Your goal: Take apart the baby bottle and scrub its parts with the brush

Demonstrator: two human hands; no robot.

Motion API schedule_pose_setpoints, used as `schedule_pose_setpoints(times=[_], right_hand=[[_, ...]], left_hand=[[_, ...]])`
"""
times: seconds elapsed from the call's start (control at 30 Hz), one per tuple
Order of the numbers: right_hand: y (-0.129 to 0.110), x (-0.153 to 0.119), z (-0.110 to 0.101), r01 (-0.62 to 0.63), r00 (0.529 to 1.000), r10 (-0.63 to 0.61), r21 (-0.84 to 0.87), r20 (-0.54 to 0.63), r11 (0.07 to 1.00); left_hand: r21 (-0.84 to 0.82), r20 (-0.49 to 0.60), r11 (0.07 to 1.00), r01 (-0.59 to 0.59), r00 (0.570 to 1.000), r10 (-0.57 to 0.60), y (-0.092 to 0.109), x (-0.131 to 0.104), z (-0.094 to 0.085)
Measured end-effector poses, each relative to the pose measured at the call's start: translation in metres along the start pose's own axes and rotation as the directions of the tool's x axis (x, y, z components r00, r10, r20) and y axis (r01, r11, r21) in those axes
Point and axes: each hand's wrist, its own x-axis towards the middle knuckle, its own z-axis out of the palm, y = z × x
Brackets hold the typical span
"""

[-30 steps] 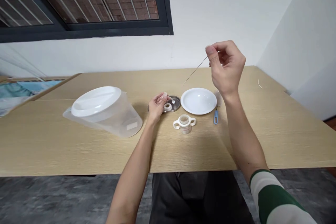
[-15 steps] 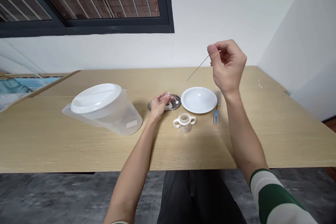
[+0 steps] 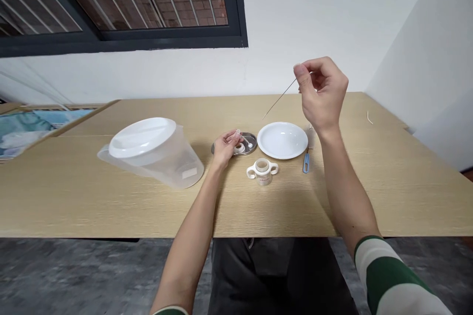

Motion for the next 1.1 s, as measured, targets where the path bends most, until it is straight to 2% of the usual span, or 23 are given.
schedule_pose_setpoints(times=[0.07,0.17,0.3,0.43,0.57,0.73,0.87,0.97,1.1], right_hand=[[0.001,0.0,0.0,-0.002,1.0,0.002,-0.002,0.004,1.0],[0.002,0.0,-0.001,-0.015,1.0,0.015,0.0,0.0,1.0],[0.006,0.001,-0.002,-0.03,1.0,0.03,-0.001,-0.004,1.0],[0.01,0.002,-0.005,-0.052,0.999,0.051,-0.019,-0.012,0.998],[0.014,0.002,-0.008,-0.064,0.998,0.064,-0.037,-0.007,0.997],[0.016,0.003,-0.009,-0.057,0.998,0.056,-0.055,-0.018,0.997],[0.015,0.003,-0.01,-0.055,0.998,0.054,-0.059,-0.029,0.997],[0.014,0.004,-0.01,-0.025,0.999,0.023,-0.058,-0.036,0.998],[0.012,0.004,-0.007,-0.015,0.999,0.014,-0.025,-0.035,1.0]], left_hand=[[0.071,-0.027,0.997,-0.041,0.999,0.043,-0.002,0.003,-0.004],[0.264,-0.045,0.956,-0.125,0.989,0.142,-0.004,0.006,-0.009],[0.537,-0.062,0.832,-0.136,0.978,0.2,0.0,0.005,-0.013],[0.676,-0.085,0.728,-0.116,0.969,0.233,0.004,0.002,-0.015],[0.827,-0.033,0.552,-0.107,0.971,0.238,0.004,-0.003,-0.014],[0.928,0.048,0.352,-0.124,0.975,0.218,0.004,-0.008,-0.013],[0.961,0.091,0.238,-0.14,0.975,0.202,0.002,-0.008,-0.016],[0.973,0.093,0.185,-0.135,0.971,0.221,0.0,-0.007,-0.017],[0.976,0.096,0.172,-0.134,0.972,0.212,-0.003,-0.006,-0.018]])
